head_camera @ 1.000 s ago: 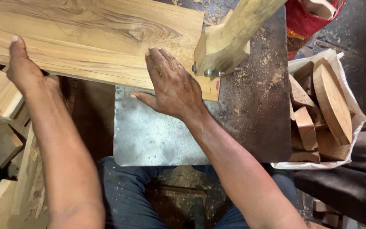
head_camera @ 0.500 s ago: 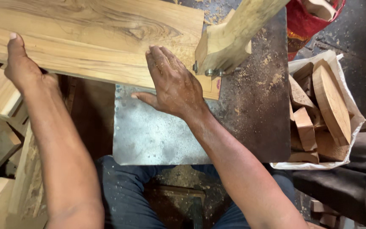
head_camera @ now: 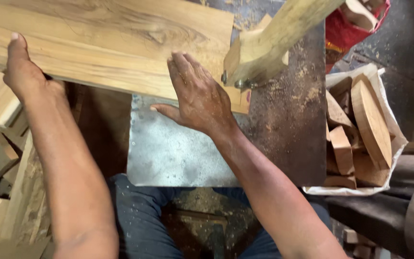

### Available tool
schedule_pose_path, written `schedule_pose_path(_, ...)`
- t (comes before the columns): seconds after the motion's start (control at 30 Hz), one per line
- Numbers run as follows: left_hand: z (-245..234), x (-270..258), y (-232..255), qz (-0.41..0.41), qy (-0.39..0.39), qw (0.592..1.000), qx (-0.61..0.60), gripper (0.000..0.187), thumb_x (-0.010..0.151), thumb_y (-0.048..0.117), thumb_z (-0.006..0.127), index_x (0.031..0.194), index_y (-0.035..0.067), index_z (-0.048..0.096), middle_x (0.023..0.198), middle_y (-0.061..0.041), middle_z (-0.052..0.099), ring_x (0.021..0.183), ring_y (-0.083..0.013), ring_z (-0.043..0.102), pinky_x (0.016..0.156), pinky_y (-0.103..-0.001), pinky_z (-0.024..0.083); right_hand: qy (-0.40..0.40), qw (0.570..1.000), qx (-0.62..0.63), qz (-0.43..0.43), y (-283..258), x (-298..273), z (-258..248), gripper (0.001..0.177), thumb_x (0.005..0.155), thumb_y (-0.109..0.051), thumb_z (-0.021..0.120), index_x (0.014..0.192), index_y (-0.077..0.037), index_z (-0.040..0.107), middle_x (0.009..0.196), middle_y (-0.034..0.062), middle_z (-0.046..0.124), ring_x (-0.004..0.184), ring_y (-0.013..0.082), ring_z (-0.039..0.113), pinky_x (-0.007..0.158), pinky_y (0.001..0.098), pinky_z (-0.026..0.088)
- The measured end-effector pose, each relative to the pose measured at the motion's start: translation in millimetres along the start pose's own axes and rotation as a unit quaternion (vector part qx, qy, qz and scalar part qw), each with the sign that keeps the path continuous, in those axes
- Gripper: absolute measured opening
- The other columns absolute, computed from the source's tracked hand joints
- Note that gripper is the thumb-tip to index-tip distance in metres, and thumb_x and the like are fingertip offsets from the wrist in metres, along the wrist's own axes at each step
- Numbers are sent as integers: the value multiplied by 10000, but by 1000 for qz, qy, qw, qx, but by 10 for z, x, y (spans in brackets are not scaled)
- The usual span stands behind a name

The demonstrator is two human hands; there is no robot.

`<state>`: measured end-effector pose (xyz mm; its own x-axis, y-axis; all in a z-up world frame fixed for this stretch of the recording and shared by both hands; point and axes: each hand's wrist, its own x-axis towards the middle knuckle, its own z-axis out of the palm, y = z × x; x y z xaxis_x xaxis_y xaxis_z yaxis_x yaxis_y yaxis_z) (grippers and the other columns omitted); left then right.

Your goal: The person uses a saw to cut a piece of wood along a marked line, guiding the wood through the blade by hand.

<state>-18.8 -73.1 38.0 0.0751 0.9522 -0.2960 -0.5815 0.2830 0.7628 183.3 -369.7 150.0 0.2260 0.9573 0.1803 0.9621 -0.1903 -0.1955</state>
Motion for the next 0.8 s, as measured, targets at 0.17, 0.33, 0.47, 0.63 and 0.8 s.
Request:
schedule_pose_path(0.17,106,2,43,-28,-18,998,-43,440,967,133,690,1290,-143,577,1263,-302,733,1117,-411,760,966,-586,651,9,1000,-14,-5,31,6,1,1003,928,-776,567,1440,84,498,1507,278,480,1422,412,469,1137,505,480)
schedule_pose_path(0.33,108,-63,59,-28,36,999,-6,467,928,144,687,1308,-108,585,1226,-283,729,1095,-402,800,921,-585,679,18,1000,-2,-9,45,-6,33,1027,904,-772,576,1437,103,503,1488,282,498,1397,423,483,1112,511,483)
schedule_pose_path(0.47,88,-150,90,-20,7,1000,-9,447,958,143,674,1286,-147,582,1249,-287,717,1130,-409,785,961,-576,672,21,1000,3,-13,23,-20,2,990,923,-754,596,1422,97,510,1482,292,503,1396,427,490,1123,514,484)
schedule_pose_path(0.63,110,-111,90,-8,-25,999,-18,428,988,140,677,1285,-141,551,1239,-297,704,1113,-395,718,964,-581,679,29,1000,-1,-9,47,0,2,974,914,-745,601,1419,84,509,1476,290,504,1384,429,490,1119,519,484)
schedule_pose_path(0.8,78,31,-16,2,0,1000,15,445,976,162,698,1280,-126,548,1223,-286,706,1103,-395,719,918,-582,647,25,1000,1,-14,109,39,58,1023,919,-761,586,1453,104,474,1488,304,489,1387,437,481,1121,514,491)
